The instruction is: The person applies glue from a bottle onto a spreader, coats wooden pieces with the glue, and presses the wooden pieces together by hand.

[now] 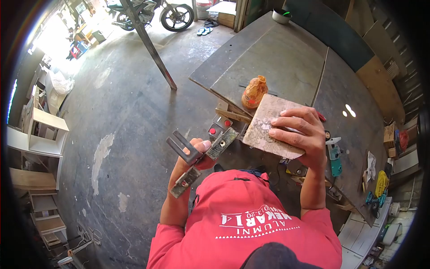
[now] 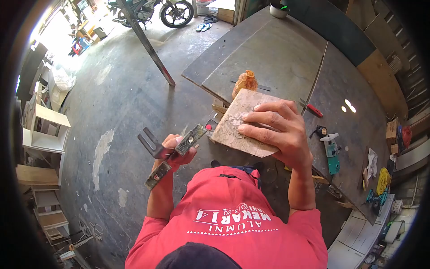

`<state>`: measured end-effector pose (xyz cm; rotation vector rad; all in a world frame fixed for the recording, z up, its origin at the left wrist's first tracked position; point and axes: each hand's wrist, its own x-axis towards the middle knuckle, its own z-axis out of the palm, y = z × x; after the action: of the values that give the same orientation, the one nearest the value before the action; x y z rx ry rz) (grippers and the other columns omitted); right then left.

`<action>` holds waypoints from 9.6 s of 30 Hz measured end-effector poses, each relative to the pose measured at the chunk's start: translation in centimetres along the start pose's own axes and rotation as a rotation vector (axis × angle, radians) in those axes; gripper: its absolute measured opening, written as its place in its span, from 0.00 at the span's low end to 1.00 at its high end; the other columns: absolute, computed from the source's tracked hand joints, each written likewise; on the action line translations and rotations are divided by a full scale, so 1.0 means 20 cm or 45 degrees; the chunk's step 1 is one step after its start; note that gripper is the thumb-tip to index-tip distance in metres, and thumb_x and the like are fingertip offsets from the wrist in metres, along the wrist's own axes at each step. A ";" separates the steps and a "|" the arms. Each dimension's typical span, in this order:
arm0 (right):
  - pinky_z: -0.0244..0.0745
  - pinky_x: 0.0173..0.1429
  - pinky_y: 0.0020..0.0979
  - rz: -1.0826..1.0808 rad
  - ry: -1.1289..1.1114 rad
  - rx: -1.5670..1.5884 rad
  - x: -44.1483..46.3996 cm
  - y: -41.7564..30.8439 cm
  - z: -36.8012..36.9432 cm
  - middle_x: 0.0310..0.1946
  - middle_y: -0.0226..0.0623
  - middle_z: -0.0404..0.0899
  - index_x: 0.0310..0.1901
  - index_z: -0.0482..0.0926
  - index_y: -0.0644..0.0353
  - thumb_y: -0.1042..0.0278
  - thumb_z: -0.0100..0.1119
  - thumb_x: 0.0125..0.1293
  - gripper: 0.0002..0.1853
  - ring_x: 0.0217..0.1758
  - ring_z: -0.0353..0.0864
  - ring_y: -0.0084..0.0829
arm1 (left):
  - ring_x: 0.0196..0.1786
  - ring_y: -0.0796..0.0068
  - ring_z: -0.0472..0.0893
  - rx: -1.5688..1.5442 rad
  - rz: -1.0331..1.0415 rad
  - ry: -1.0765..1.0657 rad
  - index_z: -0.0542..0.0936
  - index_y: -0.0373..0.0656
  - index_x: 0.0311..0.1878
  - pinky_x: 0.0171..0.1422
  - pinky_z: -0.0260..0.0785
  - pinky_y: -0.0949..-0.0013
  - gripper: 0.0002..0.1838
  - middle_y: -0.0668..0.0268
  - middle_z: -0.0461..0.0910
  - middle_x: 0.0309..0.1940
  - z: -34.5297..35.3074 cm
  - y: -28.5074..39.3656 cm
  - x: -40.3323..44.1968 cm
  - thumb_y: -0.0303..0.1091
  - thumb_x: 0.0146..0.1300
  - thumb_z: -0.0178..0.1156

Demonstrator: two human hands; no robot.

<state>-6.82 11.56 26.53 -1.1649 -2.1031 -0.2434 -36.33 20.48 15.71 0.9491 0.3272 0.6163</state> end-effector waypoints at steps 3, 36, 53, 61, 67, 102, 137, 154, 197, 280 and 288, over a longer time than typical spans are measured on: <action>0.74 0.56 0.37 -0.018 0.008 0.099 0.01 -0.01 0.01 0.46 0.22 0.90 0.46 0.93 0.43 0.56 0.74 0.51 0.18 0.51 0.86 0.32 | 0.13 0.80 0.59 -0.209 0.113 -0.187 0.67 0.50 0.12 0.19 0.47 0.69 0.33 0.75 0.63 0.08 -0.04 -0.06 0.03 0.48 0.79 0.52; 0.74 0.56 0.35 -0.186 -0.109 0.217 0.00 -0.17 0.00 0.47 0.23 0.90 0.48 0.92 0.44 0.62 0.67 0.60 0.14 0.51 0.86 0.29 | 0.14 0.82 0.59 0.346 -0.041 0.554 0.66 0.47 0.13 0.20 0.46 0.68 0.31 0.71 0.64 0.10 0.07 -0.09 0.00 0.47 0.76 0.50; 0.74 0.52 0.37 0.058 -0.025 -0.042 -0.06 -0.32 0.00 0.48 0.27 0.89 0.49 0.90 0.50 0.66 0.70 0.55 0.18 0.51 0.86 0.35 | 0.24 0.84 0.65 0.218 0.720 0.809 0.73 0.45 0.35 0.27 0.56 0.73 0.21 0.74 0.66 0.22 -0.03 -0.16 0.11 0.50 0.84 0.52; 0.73 0.56 0.37 0.021 -0.076 -0.178 0.01 -0.34 0.10 0.52 0.24 0.87 0.52 0.90 0.46 0.62 0.69 0.57 0.19 0.53 0.83 0.31 | 0.26 0.84 0.63 0.548 0.673 0.819 0.69 0.47 0.31 0.31 0.54 0.73 0.21 0.73 0.67 0.22 0.04 -0.12 0.08 0.46 0.85 0.49; 0.73 0.55 0.36 -0.031 -0.153 -0.157 -0.01 -0.37 0.11 0.53 0.25 0.86 0.54 0.89 0.46 0.63 0.69 0.56 0.21 0.54 0.83 0.31 | 0.26 0.88 0.70 0.518 0.809 0.881 0.83 0.34 0.28 0.29 0.61 0.72 0.26 0.75 0.77 0.21 0.04 -0.10 0.09 0.42 0.82 0.55; 0.71 0.52 0.36 -0.081 -0.109 0.004 0.03 -0.27 0.21 0.52 0.23 0.87 0.51 0.90 0.44 0.62 0.69 0.56 0.19 0.53 0.84 0.30 | 0.27 0.85 0.69 0.313 0.509 0.678 0.78 0.43 0.34 0.30 0.60 0.74 0.17 0.74 0.72 0.25 -0.04 -0.16 0.11 0.44 0.79 0.56; 0.79 0.61 0.38 1.198 0.493 -0.371 -0.95 0.25 -0.44 0.50 0.42 0.89 0.53 0.88 0.63 0.80 0.63 0.72 0.12 0.55 0.88 0.41 | 0.28 0.87 0.68 0.522 -0.103 0.132 0.77 0.40 0.43 0.32 0.61 0.77 0.13 0.76 0.70 0.28 0.36 -0.63 0.76 0.39 0.82 0.54; 0.83 0.51 0.36 1.221 0.466 -0.096 -1.43 0.85 -0.74 0.48 0.42 0.88 0.53 0.87 0.63 0.84 0.63 0.67 0.14 0.49 0.88 0.41 | 0.30 0.65 0.81 1.467 -0.214 0.366 0.82 0.31 0.38 0.41 0.74 0.61 0.15 0.56 0.79 0.24 0.35 -1.34 2.20 0.35 0.55 0.66; 0.78 0.62 0.42 0.809 0.053 0.437 -1.28 1.22 0.11 0.53 0.37 0.88 0.58 0.87 0.54 0.82 0.62 0.56 0.26 0.58 0.85 0.44 | 0.58 0.76 0.83 0.776 0.252 0.757 0.78 0.34 0.64 0.63 0.77 0.72 0.18 0.61 0.83 0.60 0.59 -1.24 1.20 0.18 0.72 0.64; 0.75 0.58 0.39 0.373 0.229 -0.038 -0.73 1.05 -0.37 0.56 0.30 0.87 0.55 0.89 0.51 0.66 0.66 0.63 0.17 0.58 0.83 0.36 | 0.66 0.52 0.82 0.636 0.899 0.681 0.68 0.44 0.69 0.65 0.84 0.48 0.18 0.43 0.78 0.64 1.02 -0.67 1.23 0.27 0.80 0.56; 0.74 0.59 0.42 0.335 0.322 0.041 -0.71 1.02 -0.35 0.56 0.33 0.87 0.55 0.89 0.53 0.66 0.70 0.61 0.19 0.59 0.83 0.39 | 0.64 0.56 0.82 0.629 0.968 0.758 0.70 0.43 0.66 0.64 0.83 0.54 0.17 0.46 0.80 0.62 1.06 -0.62 1.21 0.25 0.77 0.59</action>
<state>17.79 10.52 18.76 -1.3038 -1.7101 -0.2204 -2.10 16.26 17.21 1.3608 0.6756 1.5777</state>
